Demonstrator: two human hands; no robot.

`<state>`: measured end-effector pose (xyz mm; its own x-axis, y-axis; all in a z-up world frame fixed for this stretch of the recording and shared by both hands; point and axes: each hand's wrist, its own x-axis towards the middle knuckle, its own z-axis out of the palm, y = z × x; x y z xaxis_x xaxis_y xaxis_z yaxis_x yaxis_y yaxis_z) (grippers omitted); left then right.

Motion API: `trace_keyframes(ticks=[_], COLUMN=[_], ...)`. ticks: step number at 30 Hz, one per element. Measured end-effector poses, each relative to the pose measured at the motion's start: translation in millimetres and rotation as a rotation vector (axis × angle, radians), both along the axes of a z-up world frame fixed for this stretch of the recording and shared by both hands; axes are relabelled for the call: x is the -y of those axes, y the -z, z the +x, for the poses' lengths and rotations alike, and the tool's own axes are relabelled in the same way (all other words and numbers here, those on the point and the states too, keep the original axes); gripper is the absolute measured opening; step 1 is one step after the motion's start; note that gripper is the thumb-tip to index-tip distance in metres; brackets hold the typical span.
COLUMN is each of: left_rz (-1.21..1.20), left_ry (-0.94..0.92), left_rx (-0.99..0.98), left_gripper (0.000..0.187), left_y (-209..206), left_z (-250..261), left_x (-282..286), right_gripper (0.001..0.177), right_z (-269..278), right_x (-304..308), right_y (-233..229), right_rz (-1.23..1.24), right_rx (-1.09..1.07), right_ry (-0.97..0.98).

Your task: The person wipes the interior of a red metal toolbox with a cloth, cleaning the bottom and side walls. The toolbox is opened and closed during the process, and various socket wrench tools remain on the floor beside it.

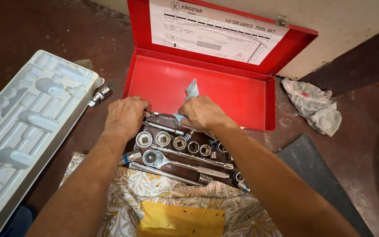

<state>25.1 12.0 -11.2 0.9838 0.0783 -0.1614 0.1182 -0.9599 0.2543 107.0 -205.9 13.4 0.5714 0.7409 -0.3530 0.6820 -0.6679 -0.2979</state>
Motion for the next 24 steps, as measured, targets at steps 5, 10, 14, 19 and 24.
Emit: trace_keyframes(ticks=[5,10,14,19,24], left_rz=[-0.001,-0.005,-0.006,-0.015,-0.004], left_ry=[-0.006,-0.030,-0.043,-0.061,-0.071], left_rx=[-0.021,-0.056,-0.066,-0.089,-0.108], left_gripper=[0.015,0.016,0.016,0.016,0.017], left_y=[-7,-9,-9,-10,-13], left_z=[0,0,0,0,0], left_x=[0,3,1,4,6], right_gripper=[0.022,0.024,0.017,0.015,0.015], right_z=[13,35,27,24,27], right_x=[32,116,195,257,245], right_y=[21,31,32,27,38], right_rz=[0.319,0.730,1.234,1.311,1.299], right_rx=[-0.162,-0.443,-0.728,-0.741,-0.712], right_ry=[0.207,0.706,0.819,0.966,0.938])
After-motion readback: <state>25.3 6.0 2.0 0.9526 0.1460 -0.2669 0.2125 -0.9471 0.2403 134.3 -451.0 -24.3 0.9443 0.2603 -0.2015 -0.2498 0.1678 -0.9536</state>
